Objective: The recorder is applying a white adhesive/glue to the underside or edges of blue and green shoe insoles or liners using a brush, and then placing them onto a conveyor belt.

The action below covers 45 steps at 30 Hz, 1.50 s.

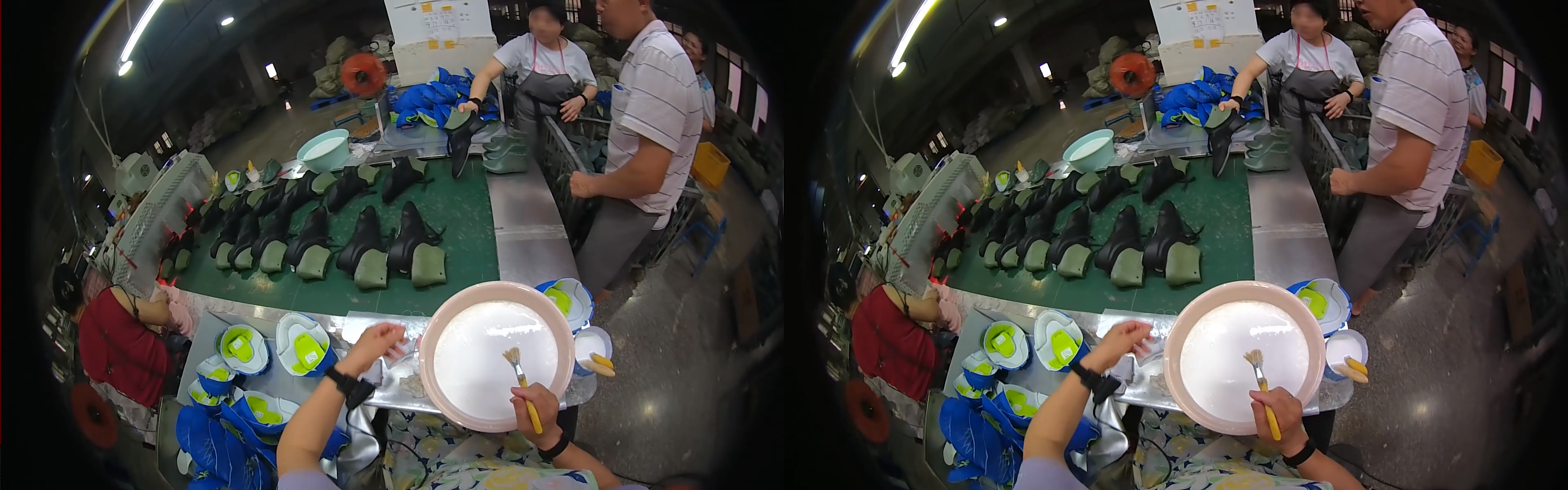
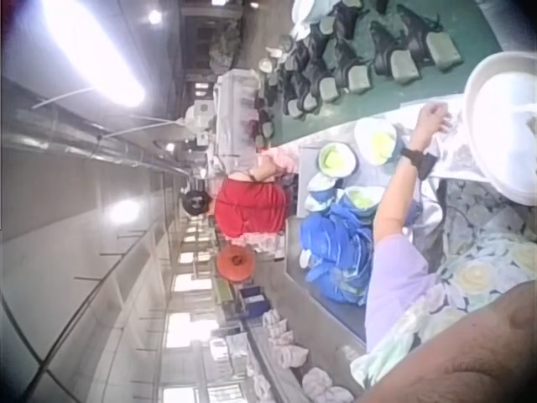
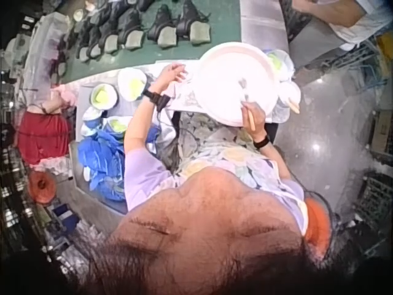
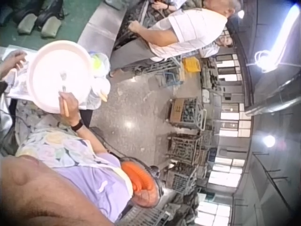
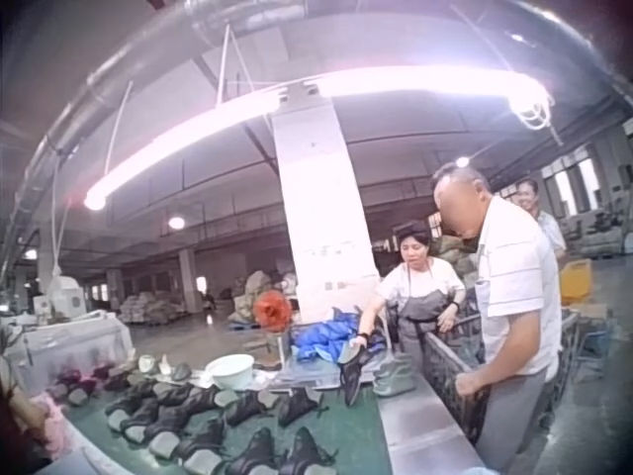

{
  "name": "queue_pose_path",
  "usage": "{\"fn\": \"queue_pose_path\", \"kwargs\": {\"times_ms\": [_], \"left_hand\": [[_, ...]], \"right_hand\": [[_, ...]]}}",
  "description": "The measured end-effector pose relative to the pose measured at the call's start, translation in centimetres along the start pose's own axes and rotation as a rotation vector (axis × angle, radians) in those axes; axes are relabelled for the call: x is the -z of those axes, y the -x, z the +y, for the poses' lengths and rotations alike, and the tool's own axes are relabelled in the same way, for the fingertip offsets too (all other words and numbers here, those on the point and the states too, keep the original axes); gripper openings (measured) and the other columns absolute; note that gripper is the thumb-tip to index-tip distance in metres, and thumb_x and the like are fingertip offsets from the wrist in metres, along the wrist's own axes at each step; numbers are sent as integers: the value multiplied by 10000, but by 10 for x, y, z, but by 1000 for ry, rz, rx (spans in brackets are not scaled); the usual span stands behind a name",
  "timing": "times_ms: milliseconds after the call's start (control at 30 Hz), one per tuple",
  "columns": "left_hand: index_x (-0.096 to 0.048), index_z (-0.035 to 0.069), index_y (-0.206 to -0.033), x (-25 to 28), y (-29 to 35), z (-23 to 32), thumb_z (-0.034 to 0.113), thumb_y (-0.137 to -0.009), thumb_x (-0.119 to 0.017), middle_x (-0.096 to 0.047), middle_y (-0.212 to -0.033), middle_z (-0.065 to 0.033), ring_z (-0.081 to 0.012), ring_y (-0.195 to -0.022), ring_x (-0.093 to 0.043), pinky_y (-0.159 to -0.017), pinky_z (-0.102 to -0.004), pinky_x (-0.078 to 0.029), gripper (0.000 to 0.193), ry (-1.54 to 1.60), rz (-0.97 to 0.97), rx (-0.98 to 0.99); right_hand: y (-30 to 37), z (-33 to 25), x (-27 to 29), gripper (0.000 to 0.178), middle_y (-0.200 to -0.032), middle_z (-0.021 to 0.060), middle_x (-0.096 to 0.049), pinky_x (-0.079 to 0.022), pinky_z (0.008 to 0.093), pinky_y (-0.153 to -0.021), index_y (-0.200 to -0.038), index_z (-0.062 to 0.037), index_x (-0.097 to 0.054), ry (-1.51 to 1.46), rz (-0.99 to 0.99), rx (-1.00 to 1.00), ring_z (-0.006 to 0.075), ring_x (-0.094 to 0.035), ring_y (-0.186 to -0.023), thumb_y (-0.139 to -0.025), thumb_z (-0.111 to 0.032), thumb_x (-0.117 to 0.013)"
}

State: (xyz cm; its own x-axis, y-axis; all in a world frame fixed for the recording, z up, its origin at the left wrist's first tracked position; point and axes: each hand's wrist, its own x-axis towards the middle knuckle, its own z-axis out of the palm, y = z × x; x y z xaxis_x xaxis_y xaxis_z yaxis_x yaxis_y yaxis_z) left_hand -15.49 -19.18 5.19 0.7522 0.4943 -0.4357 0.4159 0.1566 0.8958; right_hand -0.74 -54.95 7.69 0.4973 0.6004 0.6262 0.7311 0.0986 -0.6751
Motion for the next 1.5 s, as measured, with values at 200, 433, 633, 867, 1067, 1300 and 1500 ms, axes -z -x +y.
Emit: {"fn": "queue_pose_path", "kwargs": {"times_ms": [200, 433, 633, 867, 1067, 1300, 1500], "left_hand": [[-549, -47, -1232, 53, -161, 25, 380, -801, -757, -644, -1105, -177, -305, -1041, -617, -894, -387, -494, 642, -457, 546, -478], [-466, 85, -1373, 42, -271, 32, 482, -664, -824, -528, -1364, -167, -353, -1255, -499, -1037, -506, -380, 889, -478, 661, -124], [-510, 108, -1341, 44, -271, 19, 370, -651, -840, -601, -1268, -169, -356, -1191, -550, -987, -470, -431, 809, -492, 680, -316], [-455, 114, -1377, 8, -266, 12, 374, -702, -805, -524, -1342, -179, -369, -1244, -474, -1023, -462, -403, 804, -536, 656, -413], [-296, 149, -1483, -10, -229, 49, 350, -751, -762, -389, -1468, -156, -383, -1332, -375, -1077, -497, -347, 890, -775, 602, 15], [-388, 19, -1399, -11, -124, 58, 206, -900, -658, -536, -1236, -103, -215, -1047, -607, -818, -387, -531, 597, 13, 294, -241], [-590, 7, -1170, -17, 29, 2, 244, -964, -613, -655, -1012, -79, -154, -846, -645, -759, -285, -545, 315, 236, 74, -15]], "right_hand": [[3, -3, -5, 196, -683, 104, -595, -453, 346, -521, -944, -30, -645, 14, -23, -50, 263, -584, -571, -767, 52, -666], [-8, -8, -6, 153, -701, 125, -619, -472, 360, -558, -956, -13, -630, 111, -7, -93, 277, -602, -609, -813, 36, -654], [-22, -17, -5, 178, -738, 170, -603, -481, 384, -570, -969, -14, -642, 83, 0, -118, 328, -599, -636, -810, 57, -678], [-8, -8, -7, 145, -638, 84, -613, -448, 323, -502, -927, -25, -629, 93, -51, -98, 221, -596, -551, -794, 31, -644], [3, 1, -11, 190, -678, 104, -587, -452, 345, -519, -948, -25, -648, 60, -8, -100, 264, -583, -571, -770, 41, -670], [4, 7, -3, 217, -717, 117, -610, -454, 347, -530, -983, -26, -637, 13, 39, -16, 271, -585, -588, -783, 56, -658], [6, 14, 1, 225, -725, 108, -612, -456, 340, -533, -993, -42, -638, -56, 56, 15, 265, -595, -603, -791, 55, -656]]}}
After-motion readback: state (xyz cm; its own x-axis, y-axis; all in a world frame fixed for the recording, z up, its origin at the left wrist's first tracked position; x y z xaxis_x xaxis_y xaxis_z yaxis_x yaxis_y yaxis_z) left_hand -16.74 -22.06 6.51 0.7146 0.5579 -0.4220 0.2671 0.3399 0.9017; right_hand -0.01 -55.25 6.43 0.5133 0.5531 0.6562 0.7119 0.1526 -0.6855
